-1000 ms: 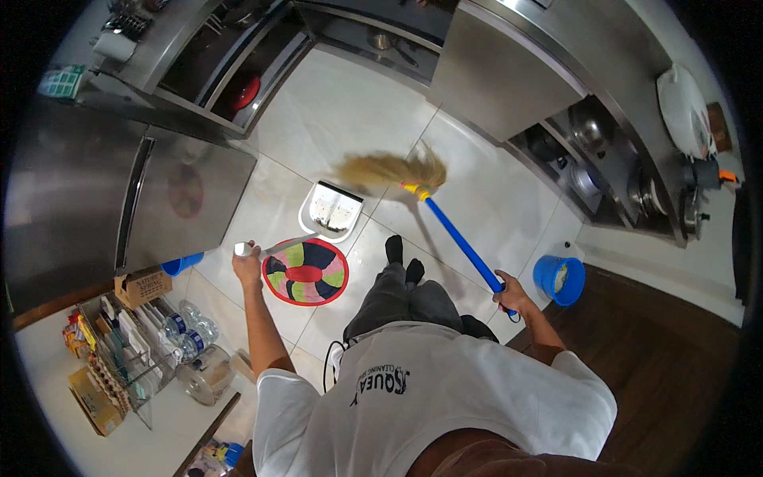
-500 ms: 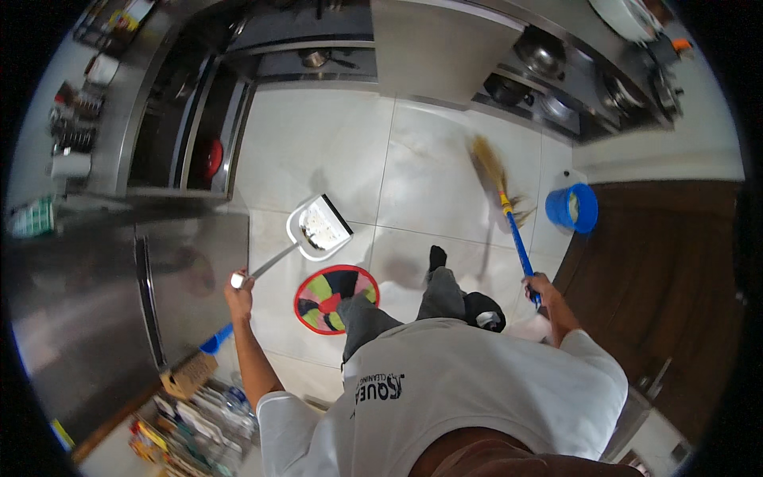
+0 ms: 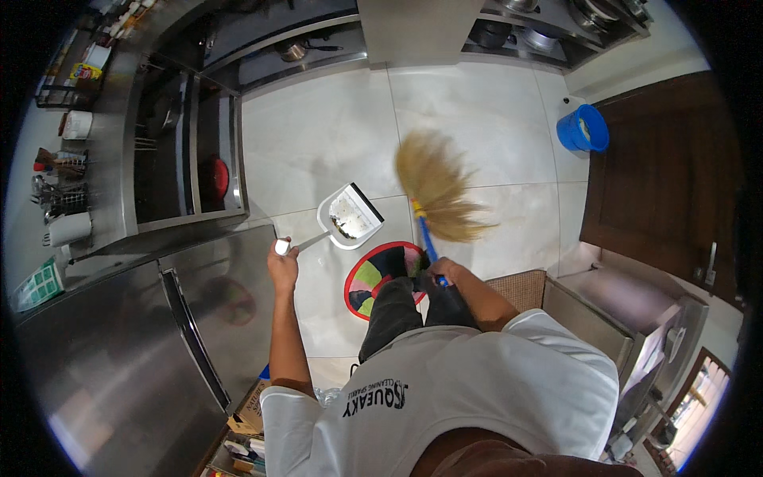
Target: The person cleans a commercial kitchen by wiping stainless steel shelves and cabinet surfaces with a cloth, then sweeps the tiled floor with a broom and dustpan. They wipe the cabinet door and floor area, then sweep debris into the dustpan.
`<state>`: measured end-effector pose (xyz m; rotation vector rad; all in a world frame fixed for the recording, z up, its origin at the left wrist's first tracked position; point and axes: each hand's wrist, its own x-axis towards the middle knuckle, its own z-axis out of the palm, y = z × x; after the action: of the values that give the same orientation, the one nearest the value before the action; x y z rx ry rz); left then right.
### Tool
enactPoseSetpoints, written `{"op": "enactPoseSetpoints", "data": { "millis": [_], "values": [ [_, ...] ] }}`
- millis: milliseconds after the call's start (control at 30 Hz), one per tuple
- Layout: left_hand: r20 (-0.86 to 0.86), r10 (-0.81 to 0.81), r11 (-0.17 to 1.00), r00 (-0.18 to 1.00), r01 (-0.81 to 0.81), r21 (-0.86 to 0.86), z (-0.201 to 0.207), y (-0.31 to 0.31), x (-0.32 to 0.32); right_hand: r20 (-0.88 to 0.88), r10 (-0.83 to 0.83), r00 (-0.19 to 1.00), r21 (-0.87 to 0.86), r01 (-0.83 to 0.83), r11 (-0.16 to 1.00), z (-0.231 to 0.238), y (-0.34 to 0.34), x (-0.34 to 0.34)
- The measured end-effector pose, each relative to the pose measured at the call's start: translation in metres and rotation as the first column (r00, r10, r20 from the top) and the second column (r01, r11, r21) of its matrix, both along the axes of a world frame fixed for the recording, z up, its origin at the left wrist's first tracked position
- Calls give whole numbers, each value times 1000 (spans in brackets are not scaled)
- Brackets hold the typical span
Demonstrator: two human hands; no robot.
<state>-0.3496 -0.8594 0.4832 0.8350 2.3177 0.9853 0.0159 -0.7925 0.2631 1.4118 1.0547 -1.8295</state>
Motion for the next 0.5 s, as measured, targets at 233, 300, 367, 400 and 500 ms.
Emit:
{"op": "enactPoseSetpoints", "data": {
  "millis": [233,300,367,400,500],
  "values": [
    [7,80,997,997,-80,-20,-10,7,-17,-136,-130,982,-199,101,975,118,20,23],
    [11,61,998,998,-61,-24,-8,11,-27,-168,-68,983,-134,45,990,160,46,60],
    [103,137,991,985,-136,-15,2,11,-25,-149,-89,985,-32,85,996,215,71,106],
    [145,176,984,974,-176,-11,7,10,-25,-109,-81,991,54,87,995,250,82,124],
    [197,211,976,957,-216,2,-3,-26,-42,-81,-243,967,219,255,942,315,103,183]
  ]
}}
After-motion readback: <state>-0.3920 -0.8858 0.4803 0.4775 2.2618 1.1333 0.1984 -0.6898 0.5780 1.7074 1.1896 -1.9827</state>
